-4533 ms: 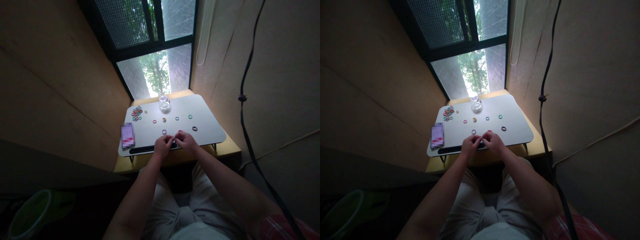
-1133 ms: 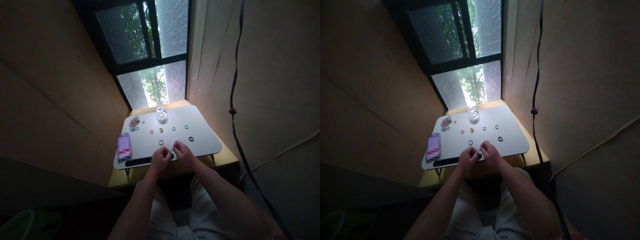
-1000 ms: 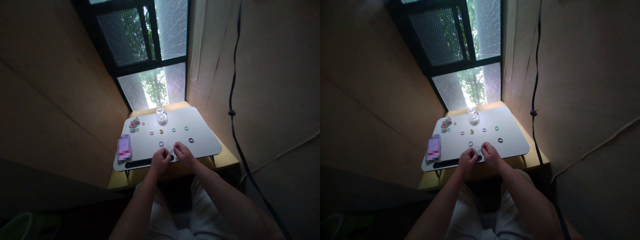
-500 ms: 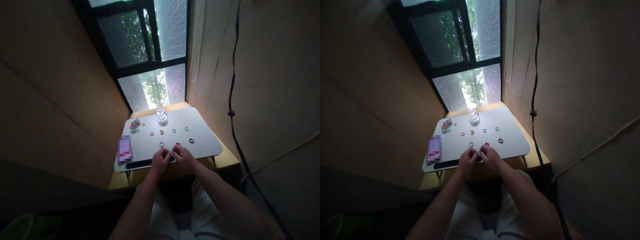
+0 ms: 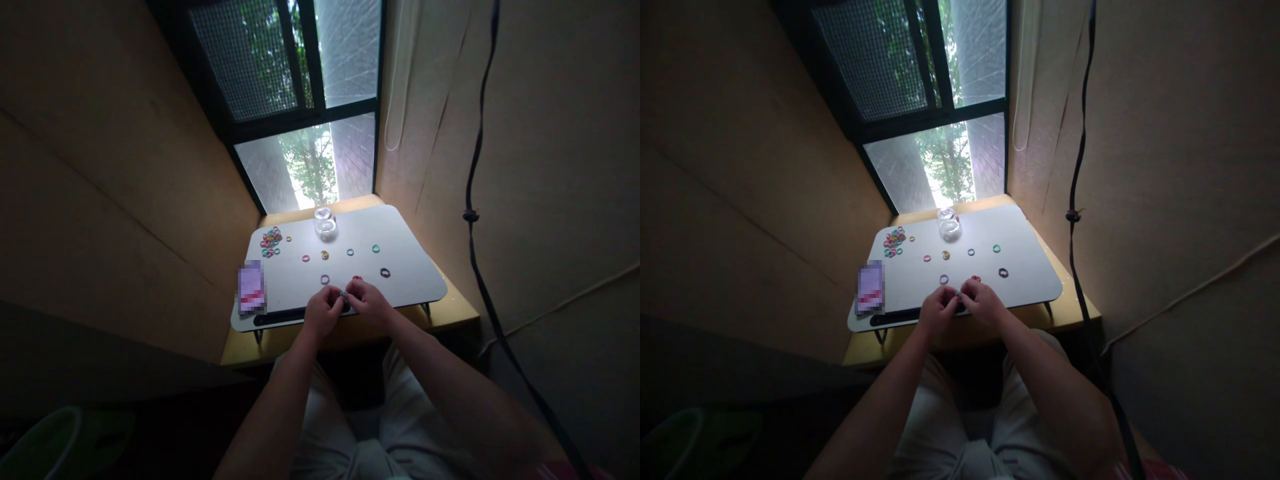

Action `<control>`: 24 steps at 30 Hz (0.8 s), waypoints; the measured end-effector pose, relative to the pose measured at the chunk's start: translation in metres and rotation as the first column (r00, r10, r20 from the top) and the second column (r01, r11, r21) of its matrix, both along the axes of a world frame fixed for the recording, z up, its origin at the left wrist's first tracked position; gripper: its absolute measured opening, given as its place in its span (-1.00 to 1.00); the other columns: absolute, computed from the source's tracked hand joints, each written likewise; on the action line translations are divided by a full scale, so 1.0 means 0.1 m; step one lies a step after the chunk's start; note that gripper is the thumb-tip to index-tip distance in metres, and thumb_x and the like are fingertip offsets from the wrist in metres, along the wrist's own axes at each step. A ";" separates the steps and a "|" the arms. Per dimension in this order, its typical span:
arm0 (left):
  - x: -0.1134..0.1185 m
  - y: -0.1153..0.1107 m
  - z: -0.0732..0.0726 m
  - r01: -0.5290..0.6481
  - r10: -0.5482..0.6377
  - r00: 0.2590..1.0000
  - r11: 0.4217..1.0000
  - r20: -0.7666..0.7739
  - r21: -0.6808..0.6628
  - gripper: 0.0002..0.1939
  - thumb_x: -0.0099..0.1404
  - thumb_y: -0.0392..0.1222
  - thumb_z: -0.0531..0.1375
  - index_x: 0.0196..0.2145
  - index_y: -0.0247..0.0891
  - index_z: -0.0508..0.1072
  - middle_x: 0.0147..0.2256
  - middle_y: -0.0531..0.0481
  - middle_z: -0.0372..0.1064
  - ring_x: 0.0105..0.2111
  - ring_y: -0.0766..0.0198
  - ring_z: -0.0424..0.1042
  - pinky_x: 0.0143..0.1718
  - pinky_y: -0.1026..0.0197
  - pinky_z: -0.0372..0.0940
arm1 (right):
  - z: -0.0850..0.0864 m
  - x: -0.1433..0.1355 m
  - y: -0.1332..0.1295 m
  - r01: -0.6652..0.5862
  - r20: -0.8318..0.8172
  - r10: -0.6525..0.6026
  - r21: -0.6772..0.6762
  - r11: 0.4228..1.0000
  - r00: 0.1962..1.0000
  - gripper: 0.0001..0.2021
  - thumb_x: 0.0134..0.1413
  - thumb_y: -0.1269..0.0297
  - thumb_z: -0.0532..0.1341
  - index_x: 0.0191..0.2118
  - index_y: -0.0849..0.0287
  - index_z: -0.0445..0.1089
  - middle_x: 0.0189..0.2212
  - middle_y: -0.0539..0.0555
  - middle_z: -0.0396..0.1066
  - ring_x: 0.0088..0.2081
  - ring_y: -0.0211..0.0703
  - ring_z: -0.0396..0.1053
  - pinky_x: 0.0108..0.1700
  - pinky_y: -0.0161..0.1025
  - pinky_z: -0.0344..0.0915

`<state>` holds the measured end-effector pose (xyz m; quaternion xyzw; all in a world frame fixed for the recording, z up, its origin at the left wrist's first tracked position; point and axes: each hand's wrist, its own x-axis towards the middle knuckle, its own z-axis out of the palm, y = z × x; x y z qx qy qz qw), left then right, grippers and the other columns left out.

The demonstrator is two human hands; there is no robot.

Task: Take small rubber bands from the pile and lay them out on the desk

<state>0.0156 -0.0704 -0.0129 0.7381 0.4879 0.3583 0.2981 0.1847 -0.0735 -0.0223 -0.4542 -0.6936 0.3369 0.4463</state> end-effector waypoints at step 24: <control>-0.02 0.01 -0.01 0.037 -0.038 0.999 0.999 -0.020 -0.037 -0.79 0.24 -0.05 0.13 -0.44 -0.24 0.34 -0.57 0.13 0.25 -0.55 0.39 0.19 -0.49 0.30 0.03 | 0.05 0.01 -0.01 -0.004 -0.134 -0.012 -0.115 0.993 0.991 -0.93 0.07 0.30 0.12 -0.39 0.16 0.27 -0.56 -0.08 0.26 -0.56 -0.32 0.18 -0.49 -0.34 0.13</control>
